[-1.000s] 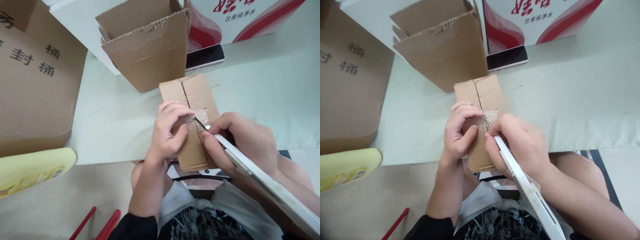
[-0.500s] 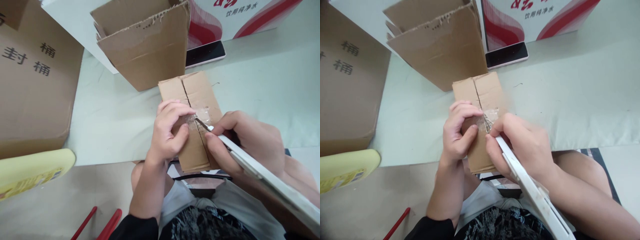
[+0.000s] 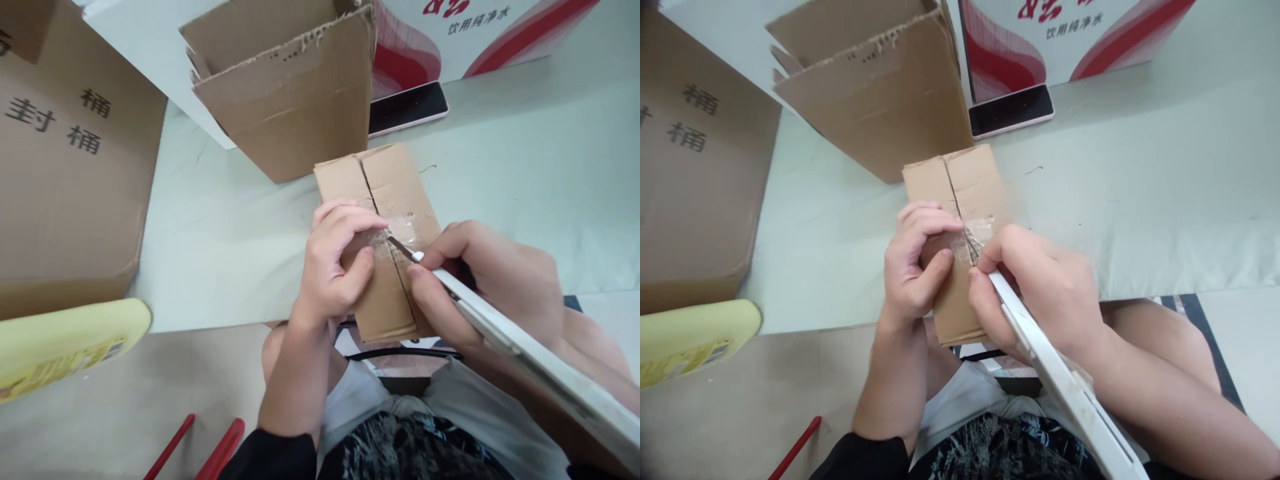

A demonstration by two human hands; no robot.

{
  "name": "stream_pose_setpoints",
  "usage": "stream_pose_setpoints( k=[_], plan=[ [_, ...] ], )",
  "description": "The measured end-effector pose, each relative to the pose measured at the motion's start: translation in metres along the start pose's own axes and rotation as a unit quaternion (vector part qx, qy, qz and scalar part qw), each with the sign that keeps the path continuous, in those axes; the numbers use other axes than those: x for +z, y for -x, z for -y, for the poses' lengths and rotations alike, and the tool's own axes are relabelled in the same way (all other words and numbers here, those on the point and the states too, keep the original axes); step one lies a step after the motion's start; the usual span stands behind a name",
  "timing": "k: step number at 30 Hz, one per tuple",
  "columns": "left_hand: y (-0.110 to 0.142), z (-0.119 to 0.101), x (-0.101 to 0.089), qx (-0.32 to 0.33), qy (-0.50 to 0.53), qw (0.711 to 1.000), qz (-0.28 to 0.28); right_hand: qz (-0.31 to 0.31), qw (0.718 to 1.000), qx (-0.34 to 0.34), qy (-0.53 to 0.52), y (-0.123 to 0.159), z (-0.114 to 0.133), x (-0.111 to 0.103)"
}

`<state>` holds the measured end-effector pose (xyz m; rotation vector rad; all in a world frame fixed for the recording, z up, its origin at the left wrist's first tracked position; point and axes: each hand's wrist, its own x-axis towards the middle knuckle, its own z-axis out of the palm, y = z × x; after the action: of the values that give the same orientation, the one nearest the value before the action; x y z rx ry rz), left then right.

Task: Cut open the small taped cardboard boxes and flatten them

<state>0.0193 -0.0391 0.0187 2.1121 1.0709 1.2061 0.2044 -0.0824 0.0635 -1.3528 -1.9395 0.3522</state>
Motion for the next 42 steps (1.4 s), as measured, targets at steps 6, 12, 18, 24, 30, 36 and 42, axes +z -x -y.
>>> stream_pose_setpoints(
  k=[6, 12, 18, 24, 30, 36, 42],
  plan=[
    [0.0002, -0.0001, 0.0, 0.003, -0.004, 1.0, 0.003, 0.013, 1.0, 0.001, 0.002, 0.0006, -0.0026, -0.0012],
    [0.0008, 0.0003, -0.0001, -0.004, -0.009, 1.0, 0.002, 0.018, 1.0, -0.003, -0.01, 0.0008, -0.0025, -0.0023],
    [0.0008, 0.0, -0.0003, -0.01, -0.021, 1.0, 0.007, 0.021, 1.0, 0.003, -0.014, 0.0012, -0.0036, -0.0022],
    [-0.0002, -0.0003, 0.0008, 0.002, 0.008, 1.0, -0.001, 0.017, 0.999, 0.003, -0.033, -0.0018, -0.0004, -0.002],
    [0.0006, 0.0006, 0.0, -0.011, -0.013, 1.0, 0.004, 0.017, 0.999, 0.01, -0.026, -0.0033, 0.0013, -0.0016],
    [0.001, 0.0, 0.0003, -0.007, -0.012, 1.0, 0.001, 0.019, 0.999, 0.016, -0.027, -0.0025, 0.0013, -0.0012],
    [0.0009, -0.0011, 0.0, -0.007, -0.015, 1.0, 0.004, 0.004, 0.999, 0.005, -0.033, -0.0043, 0.0032, 0.0001]
  ],
)
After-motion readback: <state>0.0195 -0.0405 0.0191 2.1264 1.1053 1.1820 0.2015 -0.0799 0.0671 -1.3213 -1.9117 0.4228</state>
